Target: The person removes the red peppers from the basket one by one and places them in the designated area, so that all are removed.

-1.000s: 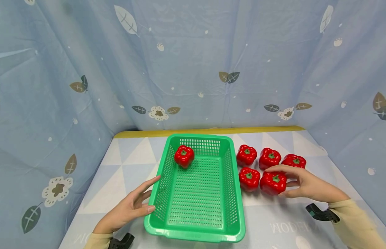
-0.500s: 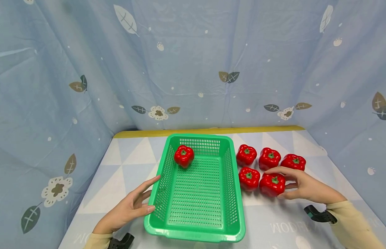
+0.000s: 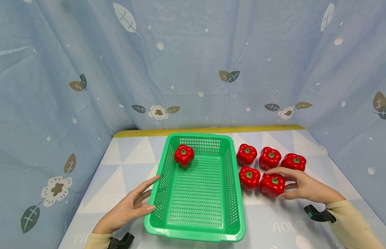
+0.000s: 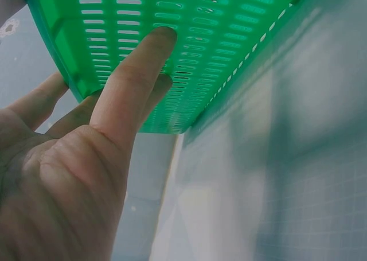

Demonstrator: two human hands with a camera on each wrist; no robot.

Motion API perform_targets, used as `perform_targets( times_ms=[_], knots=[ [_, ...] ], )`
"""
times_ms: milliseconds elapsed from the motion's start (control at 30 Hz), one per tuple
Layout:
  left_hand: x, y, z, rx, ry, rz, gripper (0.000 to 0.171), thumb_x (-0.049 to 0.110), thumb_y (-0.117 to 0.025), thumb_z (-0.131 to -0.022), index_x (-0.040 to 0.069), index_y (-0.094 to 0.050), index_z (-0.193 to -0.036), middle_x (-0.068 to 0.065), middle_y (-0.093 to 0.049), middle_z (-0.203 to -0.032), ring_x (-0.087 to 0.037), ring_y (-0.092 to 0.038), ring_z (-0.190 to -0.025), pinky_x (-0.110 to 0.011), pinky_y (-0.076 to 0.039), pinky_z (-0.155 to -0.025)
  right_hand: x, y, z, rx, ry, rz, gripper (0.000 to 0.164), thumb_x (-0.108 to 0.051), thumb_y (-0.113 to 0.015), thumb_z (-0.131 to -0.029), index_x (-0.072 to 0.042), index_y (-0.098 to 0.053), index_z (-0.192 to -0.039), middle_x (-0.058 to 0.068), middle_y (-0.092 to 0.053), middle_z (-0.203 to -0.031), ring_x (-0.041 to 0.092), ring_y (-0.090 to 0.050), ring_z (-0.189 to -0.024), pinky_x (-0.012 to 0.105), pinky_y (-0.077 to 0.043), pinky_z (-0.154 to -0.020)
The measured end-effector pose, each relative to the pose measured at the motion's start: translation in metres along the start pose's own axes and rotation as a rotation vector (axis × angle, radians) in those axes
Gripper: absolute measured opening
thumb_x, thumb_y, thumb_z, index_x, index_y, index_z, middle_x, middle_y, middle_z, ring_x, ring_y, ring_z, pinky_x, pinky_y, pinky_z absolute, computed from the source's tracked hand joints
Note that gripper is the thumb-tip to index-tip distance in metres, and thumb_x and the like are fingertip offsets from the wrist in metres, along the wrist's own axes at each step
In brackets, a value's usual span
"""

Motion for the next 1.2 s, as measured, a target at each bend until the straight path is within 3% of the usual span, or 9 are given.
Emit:
perform_targets(
  times_ms=[467,733,1033,1200],
  knots=[
    [0.0000,0.0010,-0.0005,0.003,-0.015,-0.005,0.083,-0.002,-0.061,-0.110,0.024,-0.019,-0.177,-0.016,0.001,-0.182,-0.065,-0.001,-0.158,-0.038,-0.053,-0.114,0.0041,0.0031,0.0018,0.010,-0.006,0.004,0.070,-0.008,-0.088,-0.094,-0.013,-0.059,-0.157,0.011,-0.055,-0.155,0.009,-0.065,-0.124,0.032,-0.062,-0.094],
    [0.0007,0.0003,0.0000,0.000,-0.010,-0.019,0.083,-0.002,-0.061,-0.110,0.024,-0.019,-0.177,-0.016,0.000,-0.182,-0.065,-0.001,-0.158,-0.033,-0.049,-0.117,0.0067,0.0040,0.0026,0.013,-0.026,0.005,0.071,-0.010,-0.088,-0.094,-0.014,-0.058,-0.158,0.018,-0.052,-0.158,0.006,-0.063,-0.126,0.033,-0.062,-0.094],
    [0.0014,-0.0004,0.0000,-0.001,-0.026,-0.016,0.083,-0.002,-0.061,-0.110,0.023,-0.020,-0.177,-0.016,-0.002,-0.182,-0.065,-0.005,-0.158,-0.034,-0.050,-0.116,0.0034,0.0024,0.0021,0.004,-0.018,-0.014,0.070,-0.010,-0.086,-0.095,-0.013,-0.058,-0.158,0.009,-0.056,-0.156,0.008,-0.065,-0.126,0.033,-0.062,-0.094],
    [0.0021,-0.0002,0.0002,0.002,-0.030,-0.017,0.083,-0.003,-0.061,-0.109,0.022,-0.021,-0.177,-0.016,-0.003,-0.182,-0.065,-0.005,-0.158,-0.035,-0.051,-0.115,0.0022,0.0029,0.0015,0.004,-0.022,-0.019,0.070,-0.010,-0.086,-0.094,-0.012,-0.057,-0.158,0.016,-0.055,-0.156,0.009,-0.066,-0.125,0.033,-0.062,-0.093]
  ],
)
Point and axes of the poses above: each hand's wrist, its own z-axis away from the middle knuckle, its own y-axis out of the back of the hand, x = y × z, the point moved 6 cm from there along -z, towards the middle knuckle
